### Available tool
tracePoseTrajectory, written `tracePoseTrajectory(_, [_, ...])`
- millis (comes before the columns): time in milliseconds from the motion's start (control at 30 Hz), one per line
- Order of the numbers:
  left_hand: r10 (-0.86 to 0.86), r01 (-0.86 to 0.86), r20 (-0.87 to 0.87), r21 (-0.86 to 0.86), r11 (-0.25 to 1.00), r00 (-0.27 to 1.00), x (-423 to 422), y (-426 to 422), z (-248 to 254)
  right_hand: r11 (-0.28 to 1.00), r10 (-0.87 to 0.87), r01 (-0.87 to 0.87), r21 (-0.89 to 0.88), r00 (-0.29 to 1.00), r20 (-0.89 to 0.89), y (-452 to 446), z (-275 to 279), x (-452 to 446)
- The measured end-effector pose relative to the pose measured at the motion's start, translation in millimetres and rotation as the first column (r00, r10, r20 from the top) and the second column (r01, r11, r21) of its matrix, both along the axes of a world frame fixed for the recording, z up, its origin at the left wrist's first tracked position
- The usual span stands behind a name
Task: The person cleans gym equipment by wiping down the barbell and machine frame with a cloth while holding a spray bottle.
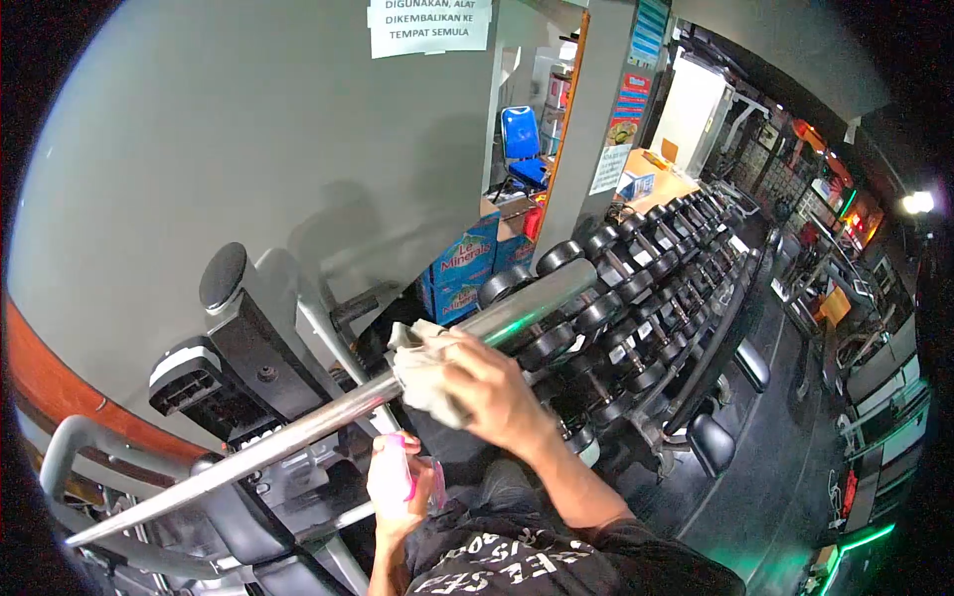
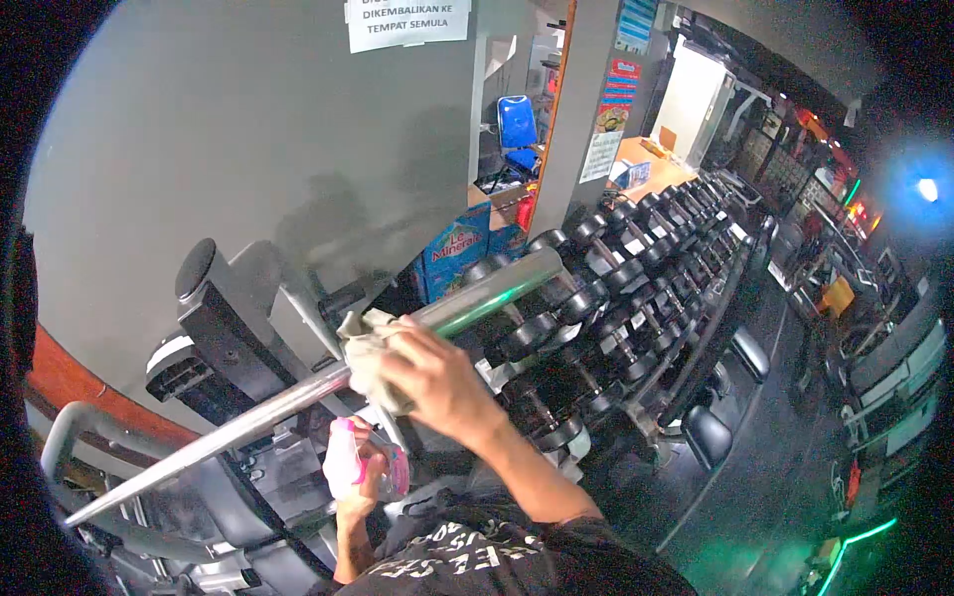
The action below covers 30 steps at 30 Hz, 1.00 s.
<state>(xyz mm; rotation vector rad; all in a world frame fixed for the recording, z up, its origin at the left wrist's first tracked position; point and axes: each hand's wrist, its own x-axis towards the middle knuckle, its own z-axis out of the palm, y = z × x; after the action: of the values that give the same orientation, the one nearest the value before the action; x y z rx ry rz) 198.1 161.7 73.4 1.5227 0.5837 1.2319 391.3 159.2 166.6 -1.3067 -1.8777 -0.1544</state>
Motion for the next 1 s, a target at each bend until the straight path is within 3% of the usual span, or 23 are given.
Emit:
tracePoseTrajectory(133, [-0.026, 0.032, 0.072, -0.076, 0.997, 0.997, -6.0, -5.2, 2.9, 0.900, -0.430, 0.432, 0.065, 0.902, -0.038, -0.9, -5.0, 81.4])
tracePoseTrajectory(200, [0.032, -0.030, -0.057, 0.024, 0.999, 0.998, -11.7, -4.2, -2.3, 0.778, -0.593, 0.615, 0.125, 0.786, -0.176, -0.2, -0.5, 115.7])
tracePoseTrajectory(267, [0.049, -0.049, -0.035, -0.016, 0.999, 0.998, -10.8, -5.5, -6.6, 0.775, -0.588, 0.619, 0.129, 0.781, -0.211, 5.3, -1.1, 105.9])
tracePoseTrajectory(300, [0.053, -0.054, -0.029, -0.055, 0.997, 0.998, -9.5, -5.8, -2.7, 0.734, -0.646, 0.633, 0.246, 0.762, -0.036, 8.4, 0.6, 87.0])
tracePoseTrajectory(400, [0.049, -0.051, -0.024, -0.076, 0.996, 0.999, -6.4, -5.7, 0.5, 0.951, -0.298, 0.302, 0.067, 0.952, -0.075, 3.8, 4.1, 22.4])
tracePoseTrajectory(467, [0.037, -0.038, -0.024, -0.063, 0.997, 0.999, -3.9, -5.4, 1.2, 0.994, -0.046, 0.048, 0.099, 0.999, -0.027, 0.2, -2.0, -10.4])
tracePoseTrajectory(533, [0.018, -0.019, -0.045, -0.026, 0.999, 0.999, -3.5, -3.8, 2.4, 0.989, -0.060, 0.058, 0.133, 0.998, 0.008, 0.8, -9.1, -6.5])
tracePoseTrajectory(633, [0.058, -0.051, -0.120, 0.058, 0.997, 0.991, -9.4, -1.7, -7.0, 0.944, -0.285, 0.278, 0.178, 0.958, 0.017, -3.5, -3.1, 43.9])
tracePoseTrajectory(667, [0.060, -0.053, -0.118, 0.060, 0.997, 0.991, -12.3, -1.7, -7.6, 0.873, -0.477, 0.478, 0.099, 0.878, -0.028, -5.1, -7.6, 63.1])
tracePoseTrajectory(733, [0.074, -0.063, -0.139, 0.079, 0.995, 0.988, -16.2, -2.2, -7.5, 0.784, -0.587, 0.592, 0.188, 0.805, -0.086, -3.2, -8.3, 102.7])
tracePoseTrajectory(767, [0.078, -0.067, -0.133, 0.081, 0.994, 0.988, -15.4, -4.5, -5.4, 0.763, -0.605, 0.615, 0.197, 0.788, -0.115, -1.1, -6.2, 112.2])
tracePoseTrajectory(800, [0.077, -0.077, -0.091, -0.003, 0.997, 0.993, -14.3, -7.9, -2.6, 0.761, -0.622, 0.641, 0.104, 0.765, -0.168, -2.5, -8.4, 113.1])
tracePoseTrajectory(833, [0.078, -0.082, -0.054, -0.088, 0.993, 0.996, -14.9, -9.9, -1.4, 0.749, -0.630, 0.649, 0.134, 0.760, -0.159, -0.9, -10.1, 111.7])
tracePoseTrajectory(1000, [0.063, -0.065, -0.064, -0.022, 0.998, 0.996, -23.2, -8.4, -10.8, 0.729, -0.598, 0.647, 0.224, 0.761, -0.250, 4.2, -24.2, 102.5])
